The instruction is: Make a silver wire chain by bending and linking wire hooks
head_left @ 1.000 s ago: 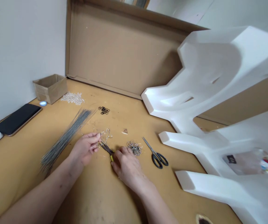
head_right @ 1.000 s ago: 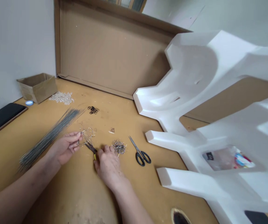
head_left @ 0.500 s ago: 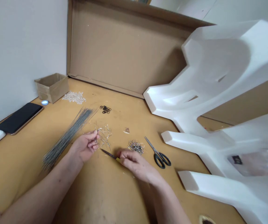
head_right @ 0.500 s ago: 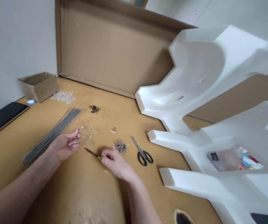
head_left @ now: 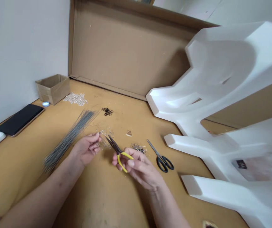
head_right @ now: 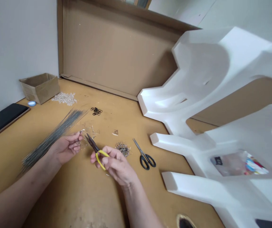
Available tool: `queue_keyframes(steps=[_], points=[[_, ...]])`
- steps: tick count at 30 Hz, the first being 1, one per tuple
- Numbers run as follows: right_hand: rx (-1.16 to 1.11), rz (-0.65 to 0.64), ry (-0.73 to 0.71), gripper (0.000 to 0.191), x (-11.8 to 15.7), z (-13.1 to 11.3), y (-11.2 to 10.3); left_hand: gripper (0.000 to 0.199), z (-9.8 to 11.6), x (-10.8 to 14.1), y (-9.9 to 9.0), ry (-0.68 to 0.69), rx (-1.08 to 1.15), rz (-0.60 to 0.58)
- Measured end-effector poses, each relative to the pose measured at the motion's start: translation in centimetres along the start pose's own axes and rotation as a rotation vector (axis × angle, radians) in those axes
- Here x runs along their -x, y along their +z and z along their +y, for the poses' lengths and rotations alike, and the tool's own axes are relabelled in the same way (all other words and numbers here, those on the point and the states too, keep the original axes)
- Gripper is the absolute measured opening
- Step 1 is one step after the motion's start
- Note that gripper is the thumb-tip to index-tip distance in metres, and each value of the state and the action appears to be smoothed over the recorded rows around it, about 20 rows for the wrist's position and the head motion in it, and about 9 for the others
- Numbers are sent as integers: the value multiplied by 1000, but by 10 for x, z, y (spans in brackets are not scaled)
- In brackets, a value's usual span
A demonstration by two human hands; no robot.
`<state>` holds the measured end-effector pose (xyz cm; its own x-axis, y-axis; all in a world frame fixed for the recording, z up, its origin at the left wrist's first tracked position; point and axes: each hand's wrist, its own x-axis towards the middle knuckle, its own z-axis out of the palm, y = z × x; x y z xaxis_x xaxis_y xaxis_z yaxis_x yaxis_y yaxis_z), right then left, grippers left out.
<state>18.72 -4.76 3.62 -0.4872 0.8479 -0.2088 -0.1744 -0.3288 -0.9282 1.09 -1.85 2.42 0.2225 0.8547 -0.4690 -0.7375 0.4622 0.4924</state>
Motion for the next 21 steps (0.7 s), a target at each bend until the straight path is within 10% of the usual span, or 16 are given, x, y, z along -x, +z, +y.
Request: queue_keyframes(steps=[21], points=[[458, 229, -157, 24, 4, 4, 19, 22, -11, 3, 2, 340, -226, 32]])
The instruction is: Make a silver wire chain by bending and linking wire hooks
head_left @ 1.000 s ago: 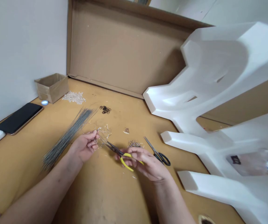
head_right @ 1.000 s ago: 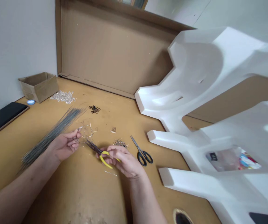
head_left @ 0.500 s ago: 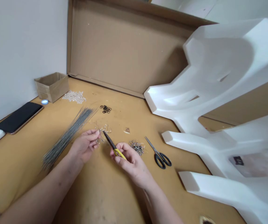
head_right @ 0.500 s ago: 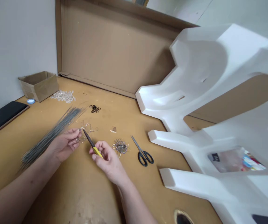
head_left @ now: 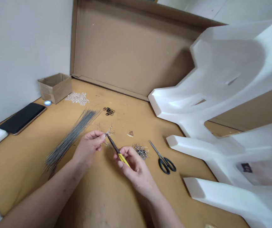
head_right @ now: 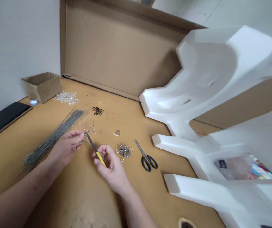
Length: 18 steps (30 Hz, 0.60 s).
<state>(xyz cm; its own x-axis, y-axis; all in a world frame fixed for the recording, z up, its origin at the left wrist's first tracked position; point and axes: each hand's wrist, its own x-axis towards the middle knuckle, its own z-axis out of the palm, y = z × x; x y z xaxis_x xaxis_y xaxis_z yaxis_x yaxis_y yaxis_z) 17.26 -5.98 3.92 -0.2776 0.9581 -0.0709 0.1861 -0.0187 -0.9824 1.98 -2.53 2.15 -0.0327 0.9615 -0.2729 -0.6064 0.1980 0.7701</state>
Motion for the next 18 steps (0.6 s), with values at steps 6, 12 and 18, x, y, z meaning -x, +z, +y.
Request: queue_keyframes(steps=[6, 12, 18], points=[[41, 24, -13, 20, 1, 0, 1, 21, -1, -1, -1, 27, -18, -2], [88, 48, -41, 15, -1, 4, 1, 21, -1, 0, 0, 29, -21, -9], [94, 67, -41, 16, -1, 3, 0, 23, 1, 0, 0, -11, 3, -7]])
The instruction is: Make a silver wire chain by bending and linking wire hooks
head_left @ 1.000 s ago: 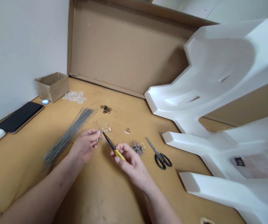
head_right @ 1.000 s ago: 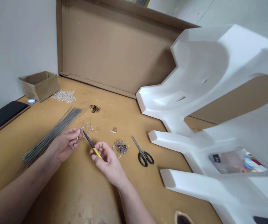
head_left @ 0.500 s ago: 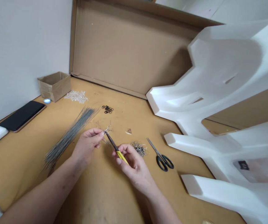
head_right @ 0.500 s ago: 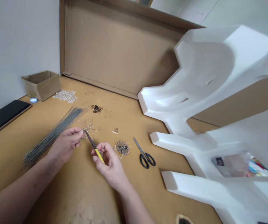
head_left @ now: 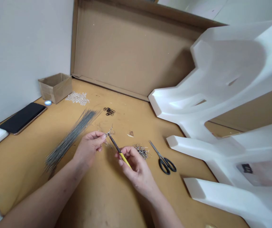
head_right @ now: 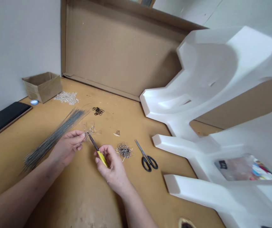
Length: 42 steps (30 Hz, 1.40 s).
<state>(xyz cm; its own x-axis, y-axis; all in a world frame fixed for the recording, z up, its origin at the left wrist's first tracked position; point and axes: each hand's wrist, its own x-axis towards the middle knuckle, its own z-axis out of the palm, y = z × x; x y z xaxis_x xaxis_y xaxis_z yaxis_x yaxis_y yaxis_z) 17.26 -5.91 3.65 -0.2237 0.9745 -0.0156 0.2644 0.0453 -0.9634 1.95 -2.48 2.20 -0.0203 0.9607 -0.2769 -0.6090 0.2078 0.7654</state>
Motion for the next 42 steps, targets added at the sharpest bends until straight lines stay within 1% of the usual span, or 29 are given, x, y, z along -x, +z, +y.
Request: queue_keyframes(steps=[13, 18, 24, 35, 42], points=[[75, -62, -18, 13, 0, 1, -2, 27, -1, -1, -1, -12, 8, 10], [97, -63, -36, 12, 1, 2, -3, 26, -2, -1, -2, 5, -8, 5], [142, -58, -91, 11, 0, 6, -1, 25, -3, -2, -1, 32, -38, 10], [336, -33, -188, 6, 0, 10, -1, 23, -3, -2, -1, 56, -59, 14], [372, -24, -211, 5, 0, 10, 0, 22, -4, -2, -2, 67, -83, 17]])
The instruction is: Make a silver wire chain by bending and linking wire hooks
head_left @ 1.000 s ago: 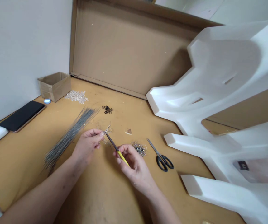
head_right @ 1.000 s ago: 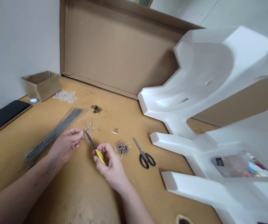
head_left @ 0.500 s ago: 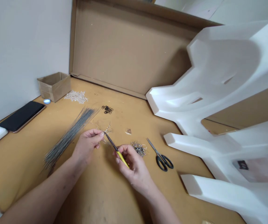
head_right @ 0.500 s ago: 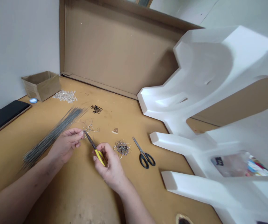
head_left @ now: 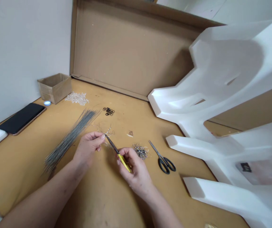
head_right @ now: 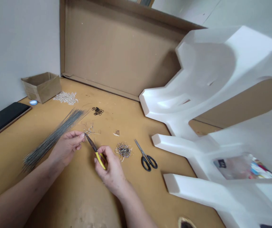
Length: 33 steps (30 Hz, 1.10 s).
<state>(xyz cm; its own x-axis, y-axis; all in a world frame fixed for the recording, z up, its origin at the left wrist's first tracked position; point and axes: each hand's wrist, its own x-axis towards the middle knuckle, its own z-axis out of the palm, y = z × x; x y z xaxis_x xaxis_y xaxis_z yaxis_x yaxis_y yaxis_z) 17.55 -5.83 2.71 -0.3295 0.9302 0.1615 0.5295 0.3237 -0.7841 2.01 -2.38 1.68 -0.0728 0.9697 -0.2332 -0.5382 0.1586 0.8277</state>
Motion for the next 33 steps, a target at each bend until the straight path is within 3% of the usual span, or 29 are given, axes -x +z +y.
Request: queue_keyframes(steps=[16, 33], points=[[-15, 1, -5, 4, 1, -2, 0, 21, 0, 1, 1, -13, 19, -3], [170, 48, -68, 4, 3, -6, 5, 26, 4, 3, 2, -66, 55, 4]])
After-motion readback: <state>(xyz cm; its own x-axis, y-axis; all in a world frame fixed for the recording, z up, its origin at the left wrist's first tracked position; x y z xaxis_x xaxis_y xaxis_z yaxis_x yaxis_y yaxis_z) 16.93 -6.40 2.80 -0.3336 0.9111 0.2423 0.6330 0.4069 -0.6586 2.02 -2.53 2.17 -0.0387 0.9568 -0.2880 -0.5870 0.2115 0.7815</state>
